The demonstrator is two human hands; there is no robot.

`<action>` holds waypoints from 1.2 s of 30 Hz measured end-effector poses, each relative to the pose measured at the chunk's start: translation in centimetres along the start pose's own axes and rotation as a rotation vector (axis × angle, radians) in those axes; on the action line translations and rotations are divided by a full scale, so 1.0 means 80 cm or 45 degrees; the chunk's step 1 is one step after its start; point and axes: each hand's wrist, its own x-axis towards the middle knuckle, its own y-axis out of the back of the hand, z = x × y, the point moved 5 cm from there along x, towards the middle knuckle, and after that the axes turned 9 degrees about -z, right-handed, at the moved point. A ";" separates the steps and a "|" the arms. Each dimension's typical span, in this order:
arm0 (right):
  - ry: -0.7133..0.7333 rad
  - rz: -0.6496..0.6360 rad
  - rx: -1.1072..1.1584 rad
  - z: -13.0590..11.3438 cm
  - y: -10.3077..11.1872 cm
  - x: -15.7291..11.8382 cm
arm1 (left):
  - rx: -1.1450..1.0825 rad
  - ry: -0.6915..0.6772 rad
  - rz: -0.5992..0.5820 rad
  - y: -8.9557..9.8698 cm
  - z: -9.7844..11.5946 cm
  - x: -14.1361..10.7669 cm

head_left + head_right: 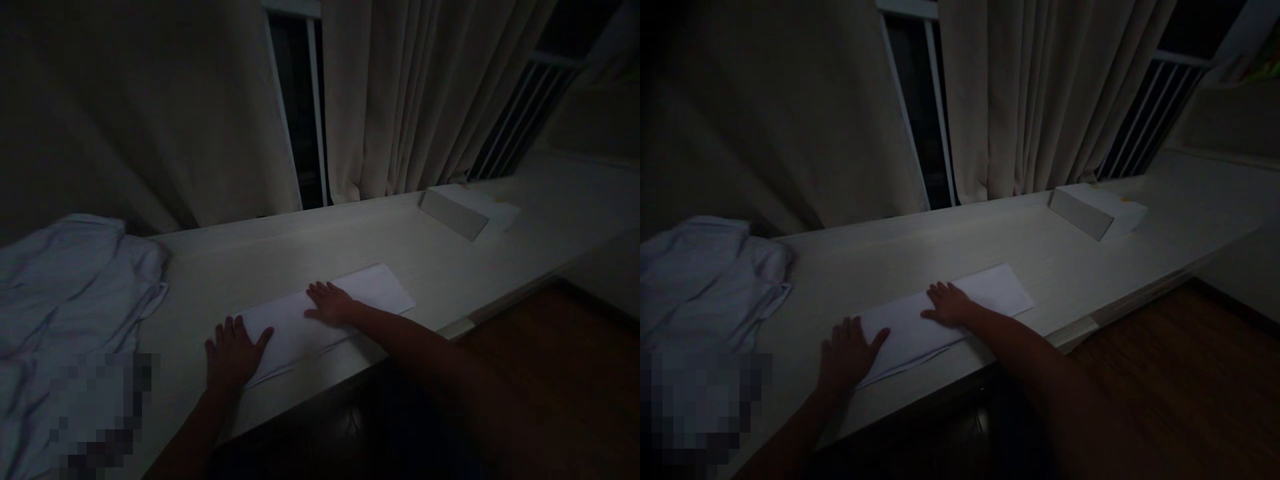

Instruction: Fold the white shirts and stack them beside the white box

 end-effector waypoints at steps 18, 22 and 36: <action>-0.581 0.156 -0.110 0.208 0.028 -0.139 | 0.137 -0.051 -0.080 0.002 -0.008 0.019; -0.579 0.158 -0.108 0.210 0.028 -0.139 | 0.158 -0.187 -0.069 0.009 -0.020 0.045; -0.582 0.159 -0.104 0.212 0.028 -0.140 | 0.016 -0.114 -0.065 -0.005 -0.039 0.016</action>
